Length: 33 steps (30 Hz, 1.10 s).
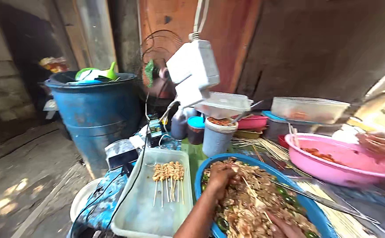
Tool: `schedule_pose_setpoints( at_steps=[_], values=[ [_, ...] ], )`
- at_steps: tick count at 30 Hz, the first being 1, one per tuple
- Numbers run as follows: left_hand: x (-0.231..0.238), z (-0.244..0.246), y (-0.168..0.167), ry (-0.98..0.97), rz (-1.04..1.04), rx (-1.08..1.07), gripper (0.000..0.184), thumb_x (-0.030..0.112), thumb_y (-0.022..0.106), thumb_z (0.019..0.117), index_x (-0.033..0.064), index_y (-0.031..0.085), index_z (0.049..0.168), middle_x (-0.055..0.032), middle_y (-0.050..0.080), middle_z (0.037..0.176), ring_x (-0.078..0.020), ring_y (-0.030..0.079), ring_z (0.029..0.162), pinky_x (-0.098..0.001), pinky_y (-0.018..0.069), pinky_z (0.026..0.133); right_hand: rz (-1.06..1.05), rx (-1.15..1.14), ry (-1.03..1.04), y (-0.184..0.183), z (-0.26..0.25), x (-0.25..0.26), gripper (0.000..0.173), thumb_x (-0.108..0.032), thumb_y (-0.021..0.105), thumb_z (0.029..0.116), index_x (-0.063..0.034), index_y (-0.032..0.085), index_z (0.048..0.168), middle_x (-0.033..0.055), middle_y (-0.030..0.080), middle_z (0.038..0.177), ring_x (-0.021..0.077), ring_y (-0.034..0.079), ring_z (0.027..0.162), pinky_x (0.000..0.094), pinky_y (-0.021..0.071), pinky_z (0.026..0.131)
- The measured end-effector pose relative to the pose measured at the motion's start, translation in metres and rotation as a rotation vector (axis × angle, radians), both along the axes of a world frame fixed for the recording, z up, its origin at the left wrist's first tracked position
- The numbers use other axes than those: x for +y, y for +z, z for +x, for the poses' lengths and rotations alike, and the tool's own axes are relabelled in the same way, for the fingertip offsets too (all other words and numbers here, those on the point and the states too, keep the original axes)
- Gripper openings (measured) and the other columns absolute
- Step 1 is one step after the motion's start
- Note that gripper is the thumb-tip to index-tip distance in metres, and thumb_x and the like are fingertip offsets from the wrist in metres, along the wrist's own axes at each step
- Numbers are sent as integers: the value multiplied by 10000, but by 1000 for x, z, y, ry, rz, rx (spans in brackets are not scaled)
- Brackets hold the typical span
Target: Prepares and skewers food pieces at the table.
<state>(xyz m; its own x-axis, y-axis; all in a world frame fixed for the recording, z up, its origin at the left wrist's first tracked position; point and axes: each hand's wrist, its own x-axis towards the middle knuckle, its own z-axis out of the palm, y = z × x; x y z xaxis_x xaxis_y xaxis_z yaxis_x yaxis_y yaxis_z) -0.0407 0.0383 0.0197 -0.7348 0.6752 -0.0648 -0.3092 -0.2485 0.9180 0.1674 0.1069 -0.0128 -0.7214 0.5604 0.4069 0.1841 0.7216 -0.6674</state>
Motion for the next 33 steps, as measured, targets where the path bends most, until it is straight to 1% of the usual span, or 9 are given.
schedule_pose_setpoints(
  at_steps=[2, 4, 9, 13, 16, 23, 26, 29, 33],
  values=[
    [0, 0, -1, 5, -12, 30, 175, -46, 543, 985, -55, 638, 1131, -51, 654, 849, -91, 612, 686, -242, 536, 650, 0, 22, -7, 0, 0, -3, 323, -39, 518, 1005, 81, 686, 1253, 336, 672, 1124, 447, 664, 1047, 531, 518, 968],
    [-1, 1, -3, 12, -42, 110, 203, -56, 578, 964, -52, 648, 1155, -86, 665, 948, -109, 614, 758, -265, 538, 713, -12, 56, -4, -2, 1, -5, 321, -23, 519, 998, 82, 689, 1249, 334, 672, 1097, 437, 670, 1006, 531, 529, 939],
    [-3, 3, -6, 52, -179, 444, 196, -7, 635, 945, -10, 706, 1128, -95, 700, 987, -123, 657, 883, -304, 549, 821, -38, 69, -44, 2, 0, -11, 317, -5, 536, 980, 50, 709, 1240, 311, 676, 1080, 430, 675, 974, 542, 545, 906],
    [-5, 8, -7, 57, -216, 584, 179, 43, 610, 992, 7, 730, 1121, -90, 724, 1038, -112, 671, 949, -310, 538, 896, -55, -27, -74, 11, -1, -14, 338, 10, 522, 974, 17, 716, 1251, 296, 685, 1093, 435, 683, 984, 562, 543, 902],
    [-7, 8, -13, 75, -206, 728, 207, 44, 566, 1015, 29, 747, 1116, -78, 738, 1069, -108, 677, 998, -327, 527, 942, -60, -6, -76, 11, -3, -15, 328, 12, 530, 972, 17, 724, 1236, 296, 684, 1071, 431, 682, 955, 565, 544, 881],
    [-10, 18, -9, 133, -241, 837, 209, 21, 577, 1003, 39, 765, 1092, -71, 751, 1048, -109, 698, 949, -323, 551, 909, -7, 64, -137, 18, -7, -24, 340, 43, 528, 932, 24, 741, 1196, 242, 688, 974, 373, 689, 863, 509, 570, 806],
    [-15, 17, 0, 154, -285, 829, 206, 28, 583, 1007, 42, 767, 1100, -71, 755, 1033, -118, 703, 903, -336, 561, 877, -33, 114, -126, 20, -16, -25, 342, 38, 526, 927, 14, 752, 1182, 230, 702, 982, 374, 694, 893, 520, 565, 818],
    [-20, 12, 9, 182, -282, 836, 191, 18, 584, 1010, 28, 755, 1094, -66, 744, 967, -112, 687, 790, -312, 579, 787, -66, 209, -111, 18, -32, -26, 345, -2, 514, 921, -6, 770, 1152, 214, 735, 1029, 359, 718, 957, 511, 575, 848],
    [-23, 19, 15, 157, -287, 894, 183, 10, 594, 1000, 32, 757, 1079, -65, 741, 942, -106, 676, 764, -309, 573, 758, -223, 235, -56, 29, -49, -25, 301, -11, 527, 982, 1, 754, 1178, 201, 742, 1095, 312, 713, 1040, 470, 552, 933]
  ],
)
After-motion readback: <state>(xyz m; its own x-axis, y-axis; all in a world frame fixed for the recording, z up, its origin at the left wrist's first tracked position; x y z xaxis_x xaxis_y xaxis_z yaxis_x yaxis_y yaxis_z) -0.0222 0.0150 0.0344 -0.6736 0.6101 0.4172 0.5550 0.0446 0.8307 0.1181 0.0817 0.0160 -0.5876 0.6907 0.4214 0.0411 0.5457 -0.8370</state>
